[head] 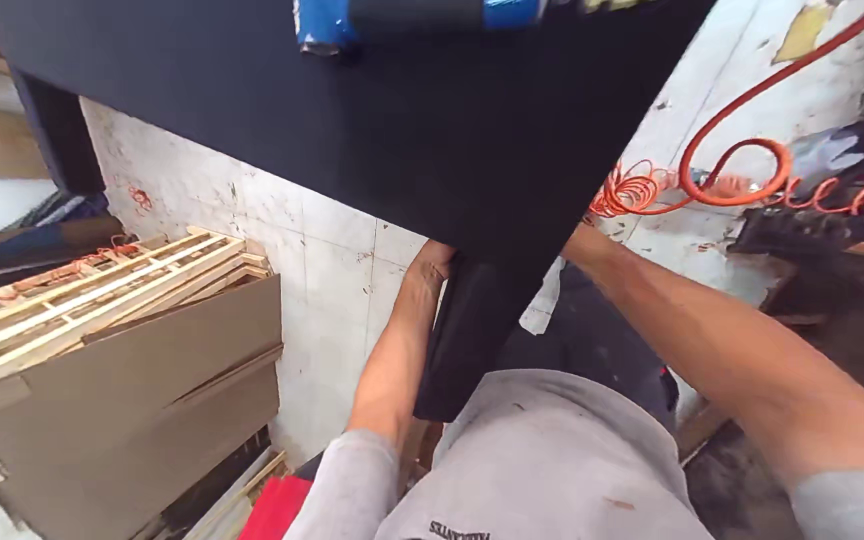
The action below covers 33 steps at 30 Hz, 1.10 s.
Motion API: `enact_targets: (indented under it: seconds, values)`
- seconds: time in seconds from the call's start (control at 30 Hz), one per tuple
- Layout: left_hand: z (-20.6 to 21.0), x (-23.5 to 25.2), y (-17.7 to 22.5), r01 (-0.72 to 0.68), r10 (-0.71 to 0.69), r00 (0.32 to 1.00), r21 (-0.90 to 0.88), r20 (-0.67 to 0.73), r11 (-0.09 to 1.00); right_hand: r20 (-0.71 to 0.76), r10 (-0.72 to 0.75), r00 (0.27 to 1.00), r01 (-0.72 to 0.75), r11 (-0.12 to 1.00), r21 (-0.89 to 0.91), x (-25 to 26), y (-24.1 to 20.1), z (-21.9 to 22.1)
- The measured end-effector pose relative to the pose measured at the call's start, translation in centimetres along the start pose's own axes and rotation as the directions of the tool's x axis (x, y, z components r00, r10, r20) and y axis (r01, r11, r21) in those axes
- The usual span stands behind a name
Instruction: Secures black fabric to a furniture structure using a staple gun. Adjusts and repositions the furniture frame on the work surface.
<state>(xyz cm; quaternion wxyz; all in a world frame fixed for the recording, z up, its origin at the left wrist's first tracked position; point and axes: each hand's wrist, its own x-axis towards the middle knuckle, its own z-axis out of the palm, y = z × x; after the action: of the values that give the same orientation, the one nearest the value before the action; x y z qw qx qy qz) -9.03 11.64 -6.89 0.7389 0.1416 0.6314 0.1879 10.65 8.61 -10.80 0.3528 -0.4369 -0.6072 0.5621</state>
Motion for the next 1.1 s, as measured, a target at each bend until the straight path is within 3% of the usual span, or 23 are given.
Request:
enact_targets:
  seconds: [0.03, 0.07, 0.1, 0.13, 0.2, 0.3, 0.4, 0.47, 0.53, 0.57, 0.7, 0.8, 0.83, 0.9, 0.97, 1.03, 1.1]
  values:
    - [0.4, -0.2, 0.2, 0.014, -0.014, 1.0, 0.042, -0.006, 0.999, -0.009, -0.153, 0.988, 0.152, 0.987, -0.049, 0.1, 1.6, 0.6]
    - [0.2, 0.2, -0.1, 0.024, -0.025, 0.999, 0.066, 0.02, 0.998, 0.04, -0.145, 0.989, 0.15, 0.979, -0.137, 0.1, 1.3, 0.5]
    - [-0.6, 1.1, -0.8, 0.034, -0.038, 0.997, 0.058, 0.072, 0.998, 0.058, -0.051, 0.997, 0.058, 0.99, -0.126, -0.1, -0.3, 0.1]
    - [-1.0, 1.5, -1.3, 0.058, -0.063, 0.993, 0.054, 0.1, 0.997, 0.045, 0.001, 0.999, 0.003, 0.994, -0.108, -0.2, -1.2, 0.1]
    - [-1.2, 0.8, -1.6, 0.06, -0.066, 0.996, 0.104, 0.064, 0.993, -0.048, -0.026, 0.998, 0.024, 0.998, -0.052, -0.4, -0.6, 0.9]
    - [-2.4, -1.6, -1.9, -0.051, 0.099, 0.987, 0.34, -0.125, 0.939, -0.177, -0.032, 0.984, 0.061, 0.985, 0.16, -0.2, 2.1, 3.0]
    - [-2.6, -4.0, -1.0, -0.132, 0.28, 0.945, 0.584, -0.171, 0.801, -0.2, 0.011, 0.98, 0.068, 0.922, 0.382, 0.2, 3.8, 4.7]
    - [-0.7, -6.0, -0.2, -0.237, 0.459, 0.88, 0.723, -0.124, 0.649, -0.237, -0.018, 0.971, 0.115, 0.908, 0.402, 0.3, 3.9, 5.5]
    - [-0.6, -6.1, 0.2, -0.407, 0.614, 0.789, 0.766, 0.021, 0.497, -0.249, -0.057, 0.967, 0.143, 0.927, 0.346, 0.8, 4.1, 5.7]
    - [-0.2, -5.9, 0.3, -0.423, 0.622, 0.782, 0.76, 0.032, 0.493, -0.239, -0.063, 0.969, 0.137, 0.941, 0.31, 1.0, 4.1, 5.6]
    - [-2.8, -2.2, -0.8, -0.346, 0.472, 0.879, 0.594, -0.065, 0.727, -0.14, -0.023, 0.99, 0.046, 0.986, 0.16, 1.7, 3.3, 4.8]
    - [-5.2, 1.9, -1.6, -0.488, 0.533, 0.844, 0.501, 0.061, 0.715, -0.142, 0.04, 0.989, -0.028, 0.996, 0.088, 1.0, 1.8, 4.2]
    - [-4.1, 2.1, -1.4, -0.502, 0.548, 0.833, 0.514, 0.073, 0.695, -0.18, 0.083, 0.98, -0.065, 0.993, 0.104, 0.5, 1.3, 4.4]
    - [-0.3, -0.5, -0.6, -0.518, 0.579, 0.813, 0.533, 0.063, 0.669, -0.246, 0.259, 0.934, -0.209, 0.955, 0.211, -0.9, -1.1, 5.4]
    - [0.2, -0.8, 0.3, -0.621, 0.632, 0.756, 0.49, 0.169, 0.612, -0.288, 0.434, 0.854, -0.335, 0.881, 0.334, -2.3, -3.3, 7.0]
    - [-1.0, 1.1, 0.5, -0.691, 0.659, 0.708, 0.443, 0.254, 0.572, -0.458, 0.48, 0.748, -0.331, 0.868, 0.37, -4.2, -3.9, 9.6]
    - [-1.5, 1.9, 1.2, -0.688, 0.646, 0.701, 0.522, 0.302, 0.504, -0.554, 0.592, 0.585, -0.297, 0.792, 0.533, -5.8, -4.5, 11.4]
